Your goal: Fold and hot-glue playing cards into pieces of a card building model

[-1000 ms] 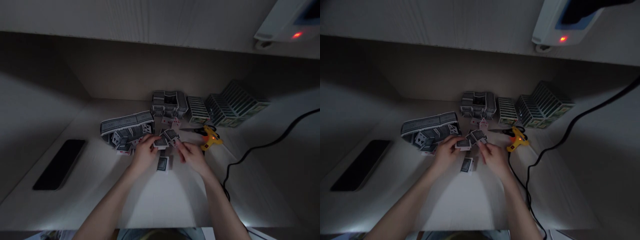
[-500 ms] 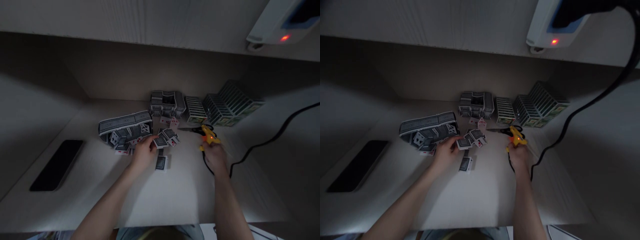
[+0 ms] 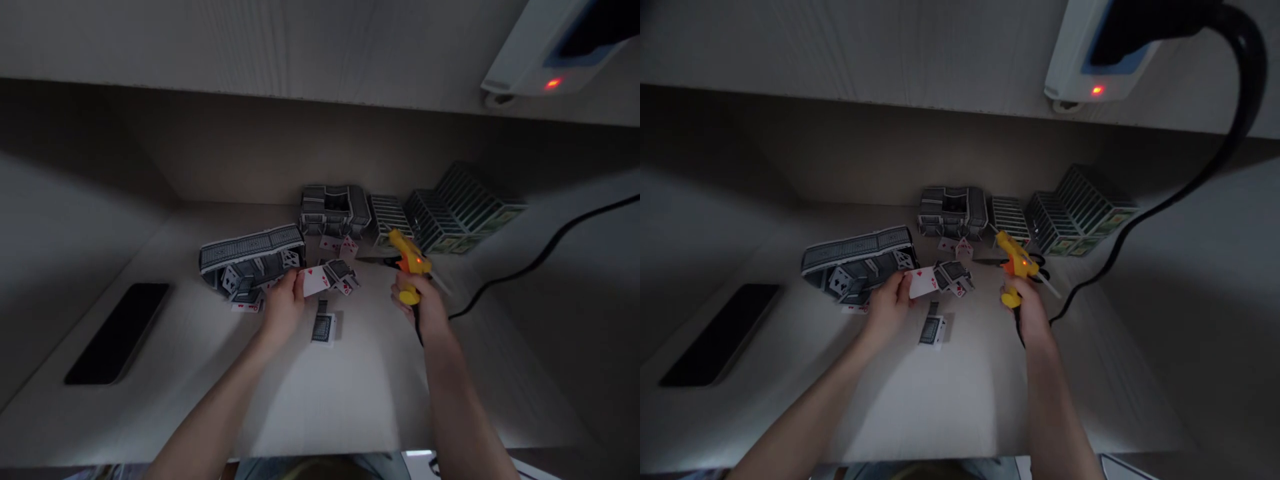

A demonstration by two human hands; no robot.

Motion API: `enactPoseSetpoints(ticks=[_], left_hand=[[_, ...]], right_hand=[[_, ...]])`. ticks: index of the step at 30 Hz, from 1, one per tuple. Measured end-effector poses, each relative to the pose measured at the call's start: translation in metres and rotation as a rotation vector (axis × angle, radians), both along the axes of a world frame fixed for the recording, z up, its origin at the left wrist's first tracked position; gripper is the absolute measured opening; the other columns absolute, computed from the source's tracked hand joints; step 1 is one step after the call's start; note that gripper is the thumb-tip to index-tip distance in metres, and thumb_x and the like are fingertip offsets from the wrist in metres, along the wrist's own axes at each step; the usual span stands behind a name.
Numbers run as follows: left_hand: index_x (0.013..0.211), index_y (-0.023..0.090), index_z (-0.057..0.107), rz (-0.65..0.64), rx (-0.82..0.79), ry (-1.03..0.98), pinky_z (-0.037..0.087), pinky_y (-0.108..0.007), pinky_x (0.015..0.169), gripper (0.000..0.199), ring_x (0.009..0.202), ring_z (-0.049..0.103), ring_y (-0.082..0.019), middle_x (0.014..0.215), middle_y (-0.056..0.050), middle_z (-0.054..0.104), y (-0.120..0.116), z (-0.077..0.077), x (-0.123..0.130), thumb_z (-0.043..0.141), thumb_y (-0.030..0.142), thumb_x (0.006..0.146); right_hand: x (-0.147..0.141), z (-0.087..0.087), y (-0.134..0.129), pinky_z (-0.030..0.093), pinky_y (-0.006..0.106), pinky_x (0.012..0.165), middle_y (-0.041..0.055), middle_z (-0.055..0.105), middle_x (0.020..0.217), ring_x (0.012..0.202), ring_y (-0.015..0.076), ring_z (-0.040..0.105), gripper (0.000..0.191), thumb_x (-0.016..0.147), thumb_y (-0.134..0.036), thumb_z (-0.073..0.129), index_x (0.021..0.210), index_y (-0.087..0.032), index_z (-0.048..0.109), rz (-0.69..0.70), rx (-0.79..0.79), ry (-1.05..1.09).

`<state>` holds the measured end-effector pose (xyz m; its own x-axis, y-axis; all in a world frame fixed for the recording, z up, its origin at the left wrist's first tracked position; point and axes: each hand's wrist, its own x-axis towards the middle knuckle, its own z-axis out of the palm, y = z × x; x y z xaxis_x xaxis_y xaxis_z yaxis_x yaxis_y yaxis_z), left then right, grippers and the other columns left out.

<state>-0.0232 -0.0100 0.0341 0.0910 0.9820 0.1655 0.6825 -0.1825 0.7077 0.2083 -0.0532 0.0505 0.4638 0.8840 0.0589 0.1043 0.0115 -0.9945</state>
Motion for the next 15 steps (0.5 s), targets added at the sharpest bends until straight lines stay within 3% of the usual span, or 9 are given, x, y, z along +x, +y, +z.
enactPoseSetpoints(ticks=[5,9,15], left_hand=[[0.086,0.017,0.057,0.054,0.015,0.074,0.037,-0.024,0.051,0.032,0.056,0.057,-0.015,0.064,-0.004,0.063,0.001,0.001,-0.002,0.031,0.034,0.090],[0.081,0.016,0.056,0.070,-0.007,0.092,0.034,-0.023,0.051,0.031,0.057,0.057,-0.015,0.064,-0.004,0.062,0.001,0.003,-0.002,0.031,0.032,0.090],[0.083,0.016,0.058,0.067,0.001,0.209,0.031,-0.024,0.051,0.030,0.058,0.056,-0.015,0.065,-0.005,0.062,0.002,0.001,-0.002,0.032,0.031,0.090]], right_hand=[[-0.014,0.001,0.010,0.040,0.026,0.050,-0.0033,0.051,0.059,0.052,0.0117,0.049,0.023,0.068,-0.042,0.064,0.076,-0.021,0.056,0.215,-0.037,0.366],[-0.019,-0.005,0.011,0.044,0.029,0.062,0.0008,0.063,0.074,0.063,0.0141,0.056,0.027,0.061,-0.034,0.073,0.082,-0.019,0.063,0.402,-0.172,0.382],[-0.024,-0.008,0.007,0.040,0.026,0.054,0.0035,0.066,0.078,0.057,0.0122,0.053,0.025,0.065,-0.030,0.069,0.087,-0.018,0.066,0.626,-0.215,0.383]])
